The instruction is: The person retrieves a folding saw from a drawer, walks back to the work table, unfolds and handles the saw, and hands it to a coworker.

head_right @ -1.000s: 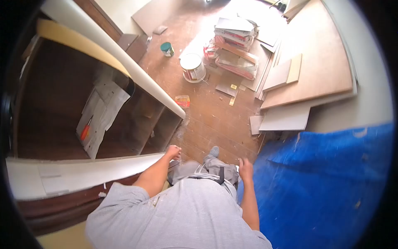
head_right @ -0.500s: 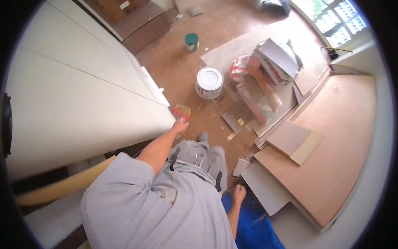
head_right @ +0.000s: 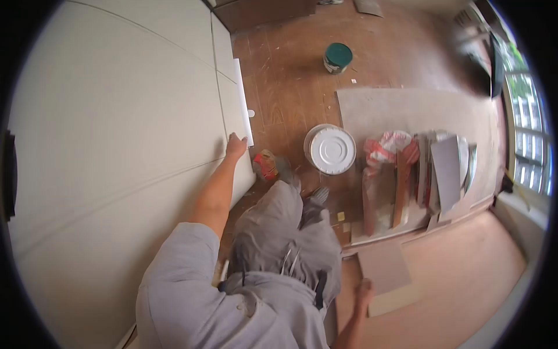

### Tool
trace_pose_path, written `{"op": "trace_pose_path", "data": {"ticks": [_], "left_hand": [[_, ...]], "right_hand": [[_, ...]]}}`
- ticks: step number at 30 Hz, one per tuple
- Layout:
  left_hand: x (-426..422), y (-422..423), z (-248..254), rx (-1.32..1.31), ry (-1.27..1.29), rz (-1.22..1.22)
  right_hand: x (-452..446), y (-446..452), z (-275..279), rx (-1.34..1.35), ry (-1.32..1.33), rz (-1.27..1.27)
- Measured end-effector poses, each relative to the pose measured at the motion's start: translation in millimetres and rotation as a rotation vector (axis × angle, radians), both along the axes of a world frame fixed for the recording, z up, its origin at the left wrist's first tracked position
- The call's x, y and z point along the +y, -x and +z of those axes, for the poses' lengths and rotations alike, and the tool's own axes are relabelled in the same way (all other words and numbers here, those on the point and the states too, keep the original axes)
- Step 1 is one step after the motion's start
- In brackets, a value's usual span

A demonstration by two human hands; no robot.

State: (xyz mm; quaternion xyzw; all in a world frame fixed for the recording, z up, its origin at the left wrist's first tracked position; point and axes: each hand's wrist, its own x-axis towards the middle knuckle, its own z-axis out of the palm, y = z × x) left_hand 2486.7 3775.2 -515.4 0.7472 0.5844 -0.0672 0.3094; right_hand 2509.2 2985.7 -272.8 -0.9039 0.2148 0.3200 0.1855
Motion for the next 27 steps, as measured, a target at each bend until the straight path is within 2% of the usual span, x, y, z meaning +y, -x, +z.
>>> {"op": "trace_pose_path", "data": {"ticks": [1,2,3,5,8,10,12,13,14,15,17,19,21,23,25,27], "left_hand": [[17.6,-6.6,-20.6,0.007,-0.025,0.051],[32.4,-6.9,-44.6,0.014,-0.002,0.085],[44.6,-5.0,-67.9,0.043,-0.065,0.107],[68.7,-31.4,-101.8,0.049,-0.111,0.142],[70.7,-52.2,-117.7,0.130,-0.237,0.269],[73.3,-68.4,-106.5,0.144,-0.231,0.340],[74.2,-78.1,-106.3,0.110,-0.302,0.410],[73.0,-77.2,-105.6,0.111,-0.287,0.416],[70.1,-74.9,-101.6,-0.024,-0.272,0.462],[69.6,-68.3,-98.8,-0.156,-0.263,0.499],[62.4,-59.3,-95.6,-0.244,-0.224,0.502],[64.4,-57.1,-90.1,-0.358,-0.196,0.529],[56.5,-64.9,-78.6,-0.362,-0.215,0.410],[44.6,-74.2,-78.8,-0.419,-0.222,0.458],[29.7,-93.3,-75.5,-0.481,-0.195,0.358],[19.6,-112.4,-72.1,-0.514,-0.126,0.339]], "right_hand": [[22.4,-65.8,24.3,-0.173,-0.301,-0.292],[67.3,-125.0,60.9,-0.269,-0.392,-0.365],[114.0,-173.6,88.8,-0.326,-0.441,-0.393],[186.4,-234.2,115.0,-0.381,-0.440,-0.274],[257.8,-256.4,86.6,-0.254,-0.338,-0.126],[320.2,-242.7,59.9,0.041,-0.277,0.027],[344.0,-215.5,31.3,0.304,-0.304,0.308],[381.8,-203.5,32.5,0.382,-0.173,0.429],[411.8,-194.1,32.1,0.422,-0.127,0.586],[434.1,-189.7,23.9,0.427,-0.120,0.580],[476.7,-186.3,12.2,0.485,-0.224,0.626],[526.2,-200.4,-6.9,0.474,-0.258,0.794],[575.1,-223.6,-32.1,0.260,-0.346,1.104],[642.7,-244.7,-43.4,0.086,-0.326,1.273],[668.0,-265.2,-94.1,0.278,-0.367,0.931],[708.0,-285.0,-145.1,0.286,-0.465,0.843]]}}
